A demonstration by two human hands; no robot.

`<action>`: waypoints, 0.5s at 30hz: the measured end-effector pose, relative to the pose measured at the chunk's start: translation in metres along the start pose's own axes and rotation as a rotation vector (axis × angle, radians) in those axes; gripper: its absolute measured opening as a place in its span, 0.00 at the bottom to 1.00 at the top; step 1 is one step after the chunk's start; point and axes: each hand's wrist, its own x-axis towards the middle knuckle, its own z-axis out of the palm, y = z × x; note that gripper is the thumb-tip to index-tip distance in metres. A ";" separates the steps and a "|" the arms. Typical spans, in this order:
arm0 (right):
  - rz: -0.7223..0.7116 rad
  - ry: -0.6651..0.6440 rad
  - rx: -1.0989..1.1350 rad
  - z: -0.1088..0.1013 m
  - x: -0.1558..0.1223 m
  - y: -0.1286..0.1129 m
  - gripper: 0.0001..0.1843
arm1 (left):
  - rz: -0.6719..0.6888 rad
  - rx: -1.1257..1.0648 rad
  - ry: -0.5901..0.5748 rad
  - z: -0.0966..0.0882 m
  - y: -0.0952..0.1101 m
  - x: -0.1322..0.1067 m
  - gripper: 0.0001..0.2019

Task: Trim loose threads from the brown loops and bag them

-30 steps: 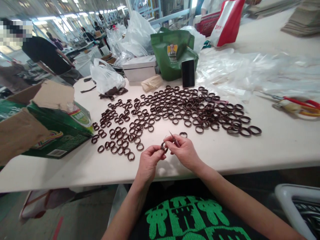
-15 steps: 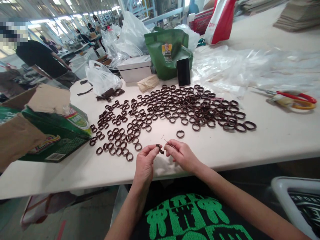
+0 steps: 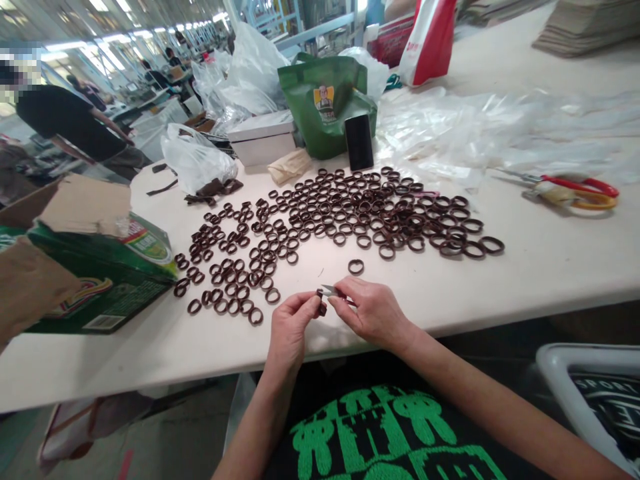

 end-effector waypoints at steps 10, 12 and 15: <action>-0.099 0.043 -0.277 0.002 -0.003 0.001 0.18 | -0.008 0.010 -0.028 0.001 -0.003 0.001 0.10; -0.125 0.067 -0.318 0.002 -0.003 0.000 0.18 | -0.013 0.005 -0.030 0.000 -0.003 0.001 0.10; -0.142 0.079 -0.352 0.001 -0.004 -0.001 0.18 | -0.029 -0.008 -0.031 0.000 -0.004 0.001 0.10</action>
